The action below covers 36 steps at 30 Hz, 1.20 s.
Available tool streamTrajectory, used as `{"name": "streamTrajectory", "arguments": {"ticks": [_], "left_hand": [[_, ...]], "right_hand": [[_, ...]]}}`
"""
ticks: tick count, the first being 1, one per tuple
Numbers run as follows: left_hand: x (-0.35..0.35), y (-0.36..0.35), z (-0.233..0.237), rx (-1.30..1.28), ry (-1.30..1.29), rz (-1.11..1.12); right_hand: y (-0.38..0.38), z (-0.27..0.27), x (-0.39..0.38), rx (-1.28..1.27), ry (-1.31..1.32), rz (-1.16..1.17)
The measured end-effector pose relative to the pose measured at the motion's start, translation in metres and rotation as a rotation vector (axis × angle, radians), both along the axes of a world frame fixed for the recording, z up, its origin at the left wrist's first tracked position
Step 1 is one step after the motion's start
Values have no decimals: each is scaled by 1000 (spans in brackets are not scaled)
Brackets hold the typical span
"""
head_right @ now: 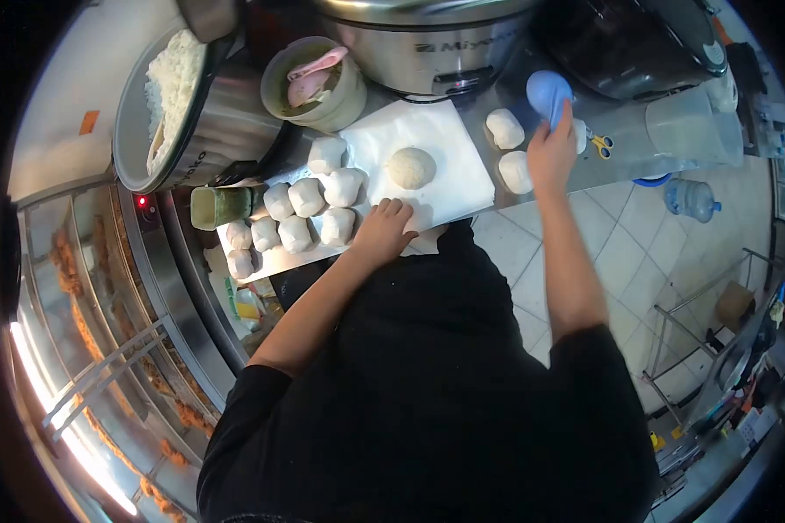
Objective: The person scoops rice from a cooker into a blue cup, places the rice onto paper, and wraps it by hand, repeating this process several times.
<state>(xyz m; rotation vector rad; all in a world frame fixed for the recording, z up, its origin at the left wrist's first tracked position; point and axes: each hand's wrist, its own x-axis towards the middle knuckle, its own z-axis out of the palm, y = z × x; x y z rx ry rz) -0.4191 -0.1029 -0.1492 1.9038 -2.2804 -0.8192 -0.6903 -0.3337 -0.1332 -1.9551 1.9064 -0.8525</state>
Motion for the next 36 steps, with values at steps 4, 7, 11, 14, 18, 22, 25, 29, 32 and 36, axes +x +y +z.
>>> {"name": "streamTrajectory", "arguments": {"ticks": [4, 7, 11, 14, 18, 22, 25, 29, 32, 36], "left_hand": [[-1, -9, -26, -87, 114, 186], [5, -11, -29, 8, 215, 241], [6, -16, -3, 33, 271, 442], [3, -20, 5, 28, 337, 570], [3, -26, 3, 52, 186, 530], [2, -32, -1, 170, 87, 499], [-4, -37, -11, 104, 174, 647], [-10, -34, -4, -52, 187, 548], [-6, -34, 7, -265, 223, 477], [13, -22, -1, -163, 267, 396]], "right_hand": [[-79, -31, -28, -19, 690, 221], [-78, -24, -19, -302, 656, 128], [7, -29, 0, 27, -32, 908], [79, -18, 28, 205, -7, 1121], [86, -36, 38, 162, 107, 1048], [65, -43, 30, 316, 109, 1174], [52, -39, 28, 457, 76, 1189], [51, -35, 35, 560, 70, 1109], [49, -57, 28, 529, 0, 1158], [78, -36, 20, 162, 153, 1130]]}}
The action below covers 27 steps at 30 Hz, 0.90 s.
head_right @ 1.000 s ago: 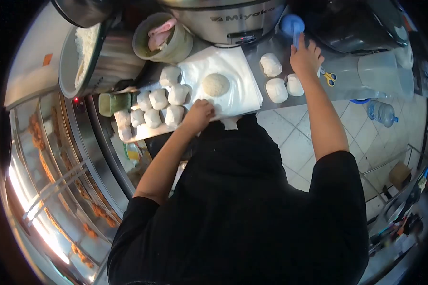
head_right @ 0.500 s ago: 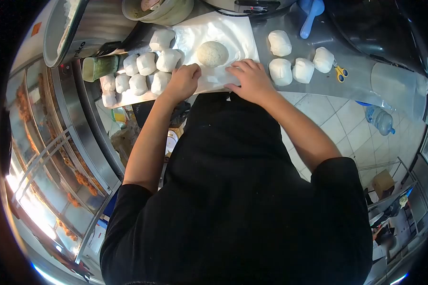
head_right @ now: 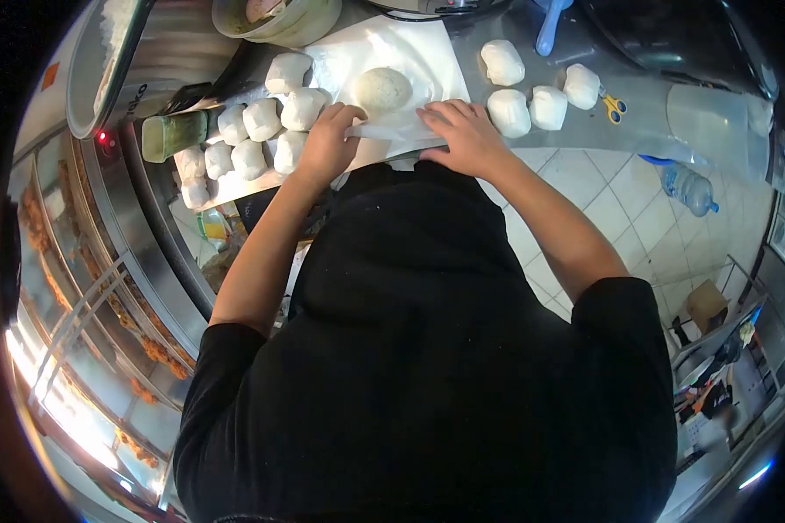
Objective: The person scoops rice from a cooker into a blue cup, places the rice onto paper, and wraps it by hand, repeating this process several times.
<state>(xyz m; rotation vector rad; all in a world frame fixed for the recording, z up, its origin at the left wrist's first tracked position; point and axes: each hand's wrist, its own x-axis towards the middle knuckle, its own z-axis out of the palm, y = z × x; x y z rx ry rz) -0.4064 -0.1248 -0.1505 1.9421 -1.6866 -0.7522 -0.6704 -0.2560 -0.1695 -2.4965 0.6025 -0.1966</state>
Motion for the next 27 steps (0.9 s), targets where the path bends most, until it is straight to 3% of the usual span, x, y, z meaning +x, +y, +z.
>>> {"name": "streamTrajectory", "arguments": {"ticks": [2, 7, 9, 11, 12, 15, 17, 20, 27], "left_hand": [[5, 6, 0, 15, 54, -13], [16, 20, 15, -313, -37, -272], [20, 31, 7, -302, 12, -308], [22, 42, -10, -291, 68, -330], [23, 45, -14, -203, 93, -236], [24, 42, -19, -23, 116, -41], [21, 25, -20, 46, 77, 95], [20, -4, -28, 146, 39, 251], [10, -21, -4, 509, -232, 209]], "right_hand": [[1, -12, -5, -119, -28, 26], [22, 5, -18, -240, -145, -9], [32, 10, -20, -275, -135, 12], [46, 1, -22, -130, -232, 42], [52, -6, -24, -133, -224, 39], [67, -20, -20, 105, -87, -162], [61, -8, 3, 244, 91, -496], [40, -14, 23, 190, 221, -591], [27, 15, 48, 244, 653, -530]]}}
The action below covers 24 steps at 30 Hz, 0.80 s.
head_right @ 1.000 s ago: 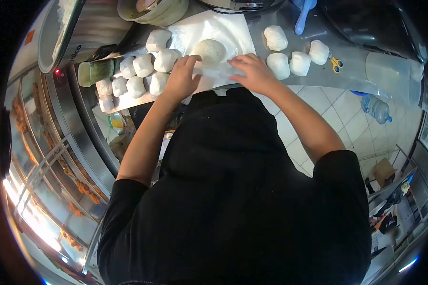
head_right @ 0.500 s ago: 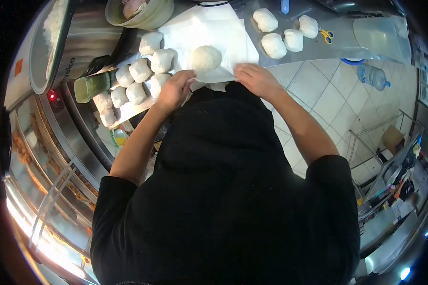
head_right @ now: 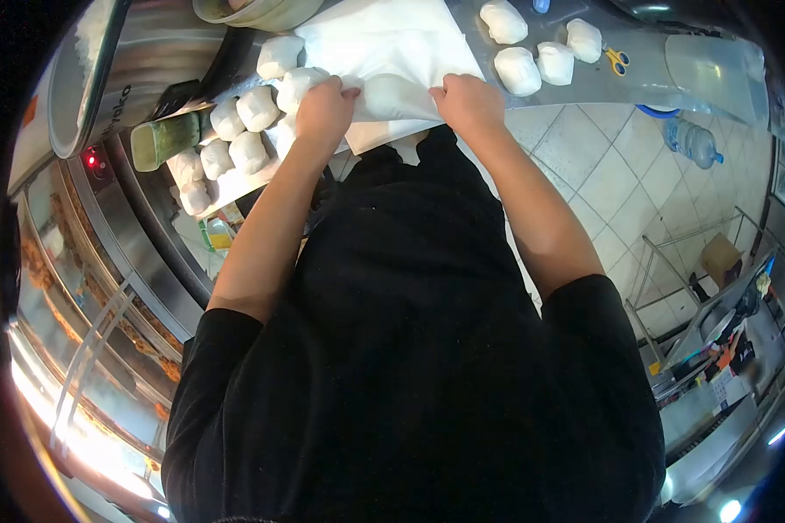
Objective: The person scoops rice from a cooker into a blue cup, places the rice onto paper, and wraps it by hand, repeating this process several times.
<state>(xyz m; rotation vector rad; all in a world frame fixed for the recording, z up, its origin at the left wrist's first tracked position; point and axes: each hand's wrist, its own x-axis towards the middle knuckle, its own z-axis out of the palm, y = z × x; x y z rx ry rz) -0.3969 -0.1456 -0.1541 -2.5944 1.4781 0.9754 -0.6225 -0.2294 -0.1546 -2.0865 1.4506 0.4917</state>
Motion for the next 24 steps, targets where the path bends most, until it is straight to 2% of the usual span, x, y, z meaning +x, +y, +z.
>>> {"name": "streamTrajectory", "arguments": {"ticks": [1, 3, 4, 6, 7, 9, 11, 13, 15, 16, 17, 18, 19, 21, 22, 23, 24], "left_hand": [[-2, 1, 2, -1, -5, 2], [-5, 1, 3, -140, -146, -221], [-4, -3, 2, -135, -148, -222], [4, -23, -5, -331, -227, -454], [9, -31, -14, -332, -228, -456], [22, -47, -29, -514, -454, -566], [33, -53, -35, -507, -471, -631], [39, -61, -25, -402, -268, -751], [38, -65, -13, -358, -184, -698], [37, -66, -6, -312, -96, -646], [37, -61, 1, -318, -98, -650], [37, -54, 12, -332, 3, -574], [39, -49, 20, -346, 105, -500], [47, -33, 17, -453, 136, -528], [49, -23, 22, -483, 125, -597], [50, -13, 25, -513, 112, -662], [49, -1, 25, -570, 84, -738]], "right_hand": [[2, 2, 1, -1, -5, 2], [4, 3, 3, -337, -111, 31], [-2, -2, 5, -333, -113, 30], [-25, -22, 12, -404, -402, -22], [-34, -31, 15, -407, -403, -24], [-48, -44, 18, -690, -416, 251], [-56, -48, 14, -656, -399, 318], [-60, -41, 11, -619, -386, 389], [-66, -32, 9, -444, -371, 430], [-68, -29, 11, -450, -371, 430], [-70, -25, 12, -303, -448, 310], [-72, -21, 13, -156, -522, 185], [-71, -9, 13, -169, -519, 176], [-65, 15, 13, 50, -645, 108], [-60, 16, 9, -74, -656, 238], [-48, 17, 1, -87, -655, 235], [-31, 24, -8, -214, -566, 406]]}}
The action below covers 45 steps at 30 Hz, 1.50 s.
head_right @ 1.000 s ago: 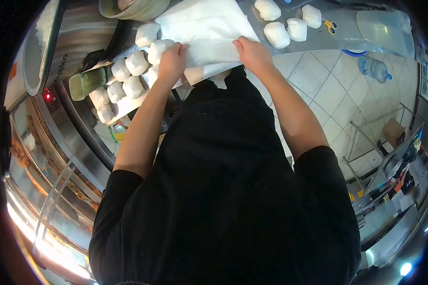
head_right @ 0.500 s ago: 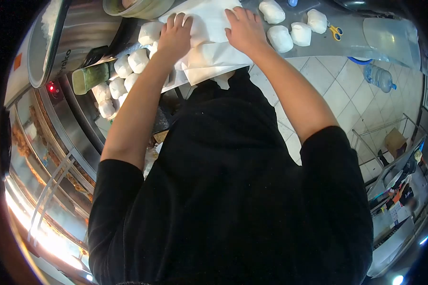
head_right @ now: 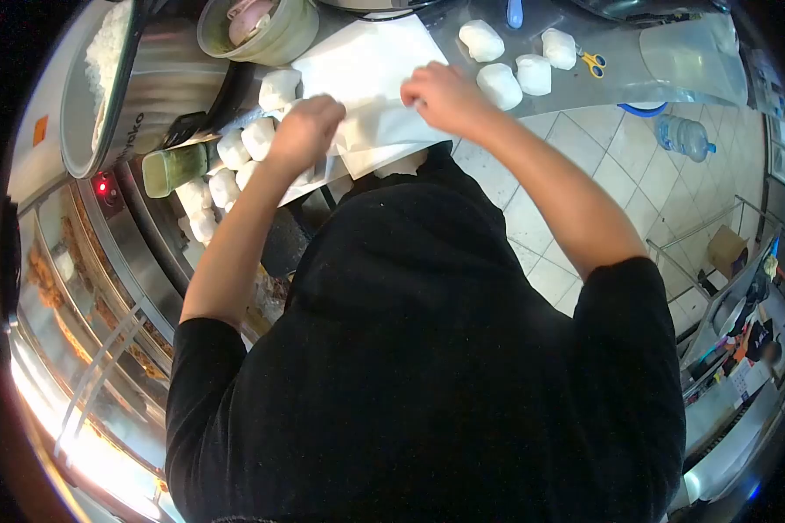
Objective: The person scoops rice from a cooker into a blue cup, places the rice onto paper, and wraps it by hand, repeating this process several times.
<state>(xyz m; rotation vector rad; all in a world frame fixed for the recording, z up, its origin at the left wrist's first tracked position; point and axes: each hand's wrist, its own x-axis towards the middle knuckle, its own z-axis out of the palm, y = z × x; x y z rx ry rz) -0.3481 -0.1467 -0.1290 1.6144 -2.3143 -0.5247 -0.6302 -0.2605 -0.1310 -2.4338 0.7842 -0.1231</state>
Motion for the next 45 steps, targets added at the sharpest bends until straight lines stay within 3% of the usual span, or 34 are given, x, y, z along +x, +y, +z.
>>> {"name": "streamTrajectory", "arguments": {"ticks": [1, 4, 8, 13, 19, 21, 25, 27, 28, 29, 31, 32, 34, 35, 36, 38, 39, 41, 43, 44, 45], "left_hand": [[-2, 13, -2, -66, -22, -62], [-17, 37, -27, -128, -51, -57], [-28, 60, -56, -94, 16, 68], [-23, 65, -47, -103, 98, 125], [-15, 34, -35, 122, -133, 13], [-26, 8, -21, 625, -51, 405], [-37, -24, -40, 538, -170, 438], [-42, -27, -46, 233, -295, 364], [-41, -31, -46, 228, -297, 361], [-40, -32, -47, 327, -247, 364], [-38, -26, -49, 440, -197, 365], [-37, -18, -51, 398, -78, 452], [-42, 5, -60, 378, 42, 539], [-50, 20, -65, 251, 177, 647], [-57, 30, -71, 113, 312, 754], [-69, 41, -79, 18, 323, 737], [-76, 45, -77, -79, 327, 714], [-86, 49, -74, -133, 227, 673], [-91, 37, -58, 116, 272, 678], [-96, 30, -50, 250, 414, 771], [-97, 22, -40, 253, 416, 763]], "right_hand": [[14, 1, -6, -177, 77, 117], [51, -36, -20, -310, 96, 222], [65, -63, -20, -313, -64, 67], [73, -45, -17, -317, -18, 24], [58, -51, -13, -322, 97, 133], [49, -51, 3, 223, 211, -314], [22, -37, 38, 205, 398, -325], [16, -28, 43, -132, 393, -191], [13, -30, 44, -77, 405, -150], [12, -31, 41, -75, 405, -154], [13, -32, 39, 258, 395, -164], [21, -40, 35, 270, 399, -160], [52, -65, 23, 125, 37, -349], [70, -73, 19, 141, 49, -349], [87, -73, 18, 182, -106, -489], [113, -64, 19, 324, -312, -677], [121, -61, 20, 327, -299, -681], [137, -56, 20, -91, -78, -529], [132, -46, 23, 1, 44, -530], [128, -42, 24, 28, 122, -500], [125, -41, 23, 55, 200, -473]]}}
